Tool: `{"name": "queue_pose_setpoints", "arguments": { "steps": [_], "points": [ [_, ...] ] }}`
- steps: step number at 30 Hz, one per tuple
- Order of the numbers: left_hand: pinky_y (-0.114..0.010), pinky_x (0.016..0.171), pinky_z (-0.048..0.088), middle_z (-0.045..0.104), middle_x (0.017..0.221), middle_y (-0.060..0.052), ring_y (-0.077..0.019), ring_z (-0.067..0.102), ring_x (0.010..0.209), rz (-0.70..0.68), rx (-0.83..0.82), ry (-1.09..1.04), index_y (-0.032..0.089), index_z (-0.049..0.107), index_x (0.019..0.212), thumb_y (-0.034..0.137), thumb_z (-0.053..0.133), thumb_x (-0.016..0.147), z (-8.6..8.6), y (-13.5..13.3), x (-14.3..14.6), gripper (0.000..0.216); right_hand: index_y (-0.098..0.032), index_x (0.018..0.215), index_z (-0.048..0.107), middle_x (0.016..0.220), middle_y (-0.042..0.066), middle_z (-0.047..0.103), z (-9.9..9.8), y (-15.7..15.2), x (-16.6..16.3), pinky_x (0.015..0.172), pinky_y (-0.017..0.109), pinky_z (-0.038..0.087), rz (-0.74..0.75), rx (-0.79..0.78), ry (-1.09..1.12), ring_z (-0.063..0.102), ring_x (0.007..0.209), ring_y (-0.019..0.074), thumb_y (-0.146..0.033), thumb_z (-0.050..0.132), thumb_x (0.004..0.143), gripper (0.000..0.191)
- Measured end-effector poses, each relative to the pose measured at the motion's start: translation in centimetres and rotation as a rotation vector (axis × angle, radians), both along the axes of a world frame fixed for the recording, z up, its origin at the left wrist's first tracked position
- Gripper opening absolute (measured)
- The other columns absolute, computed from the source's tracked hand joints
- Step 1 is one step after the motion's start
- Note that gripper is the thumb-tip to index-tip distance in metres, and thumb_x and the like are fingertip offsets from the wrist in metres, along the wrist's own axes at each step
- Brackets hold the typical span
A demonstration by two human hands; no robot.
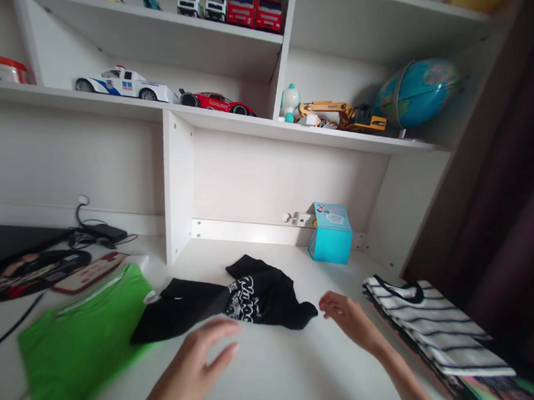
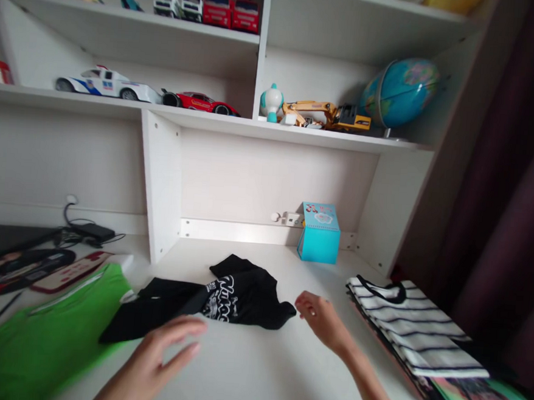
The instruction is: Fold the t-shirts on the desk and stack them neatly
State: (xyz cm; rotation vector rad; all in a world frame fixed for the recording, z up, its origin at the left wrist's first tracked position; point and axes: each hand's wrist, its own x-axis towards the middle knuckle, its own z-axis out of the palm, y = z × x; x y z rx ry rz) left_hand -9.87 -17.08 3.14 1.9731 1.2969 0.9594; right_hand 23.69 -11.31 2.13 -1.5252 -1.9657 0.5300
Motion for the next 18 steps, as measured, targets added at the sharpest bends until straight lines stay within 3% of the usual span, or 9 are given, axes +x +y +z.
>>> {"name": "queue_pose_setpoints", "arguments": {
  "steps": [2,4,6,8,10,12,15,18],
  "points": [
    [-0.036,0.101,0.031,0.048,0.129,-0.012,-0.0253,0.041,0.121,0.192,0.156,0.228,0.018,0.055,0.116,0.032,0.050,0.080,1.2,2.5,0.4,0.040,-0.021,0.082,0.057,0.080,0.003,0.067,-0.2,-0.4,-1.7,0.069,0.028,0.048,0.083,-0.012,-0.062,0.063,0.075,0.0166,-0.030,0.038,0.082,0.021],
    [-0.047,0.097,0.031,0.048,0.126,-0.020,-0.0337,0.038,0.121,0.334,0.072,0.526,0.011,0.055,0.114,0.025,0.056,0.074,1.2,5.4,0.3,0.043,-0.022,0.087,0.059,0.087,0.003,0.066,-0.5,-0.6,-3.2,0.072,0.028,0.048,0.142,-0.028,-0.093,0.062,0.080,0.0166,-0.029,0.042,0.081,0.020],
    [-0.050,0.088,0.037,0.056,0.113,-0.023,-0.0372,0.048,0.111,0.365,-0.068,0.717,0.010,0.060,0.103,0.019,0.057,0.072,0.6,7.6,0.0,0.033,-0.022,0.093,0.061,0.095,0.005,0.065,-1.1,-0.6,-4.4,0.078,0.031,0.046,0.168,-0.041,-0.122,0.060,0.087,0.0186,-0.028,0.047,0.078,0.021],
    [-0.046,0.083,0.040,0.063,0.100,-0.019,-0.0338,0.057,0.099,0.334,-0.101,0.707,0.014,0.063,0.095,0.014,0.052,0.075,0.2,8.5,0.1,0.023,-0.019,0.101,0.060,0.107,0.010,0.061,-1.7,-0.7,-5.1,0.088,0.038,0.042,0.164,-0.043,-0.157,0.056,0.100,0.0236,-0.027,0.051,0.075,0.028],
    [-0.041,0.086,0.040,0.065,0.099,-0.014,-0.0302,0.058,0.099,0.278,-0.048,0.493,0.017,0.063,0.094,0.013,0.050,0.076,0.7,8.4,1.1,0.023,-0.015,0.112,0.055,0.120,0.015,0.054,-1.8,-0.8,-5.8,0.095,0.045,0.036,0.136,-0.026,-0.167,0.047,0.113,0.0285,-0.028,0.052,0.076,0.039],
    [-0.037,0.090,0.039,0.065,0.104,-0.011,-0.0270,0.056,0.103,0.165,-0.079,0.093,0.018,0.062,0.097,0.016,0.052,0.076,2.0,7.6,3.1,0.024,-0.013,0.121,0.047,0.126,0.016,0.048,-1.3,-1.2,-6.7,0.097,0.045,0.034,0.123,0.011,-0.088,0.043,0.117,0.0285,-0.034,0.050,0.079,0.048],
    [-0.035,0.089,0.043,0.066,0.102,-0.009,-0.0240,0.060,0.097,-0.053,-0.348,-0.617,0.015,0.060,0.101,0.026,0.055,0.077,4.3,6.4,6.6,0.027,-0.018,0.127,0.039,0.125,0.011,0.049,0.6,-3.1,-8.0,0.097,0.040,0.037,0.082,0.097,0.145,0.046,0.115,0.0235,-0.045,0.044,0.083,0.052],
    [-0.036,0.086,0.047,0.068,0.093,-0.010,-0.0228,0.063,0.089,-0.260,-0.624,-1.059,0.011,0.059,0.101,0.031,0.057,0.079,5.8,5.8,9.2,0.030,-0.025,0.135,0.025,0.134,0.009,0.039,2.3,-6.1,-8.3,0.102,0.040,0.032,-0.021,0.241,0.262,0.036,0.124,0.0219,-0.045,0.045,0.083,0.059]
  ]
}}
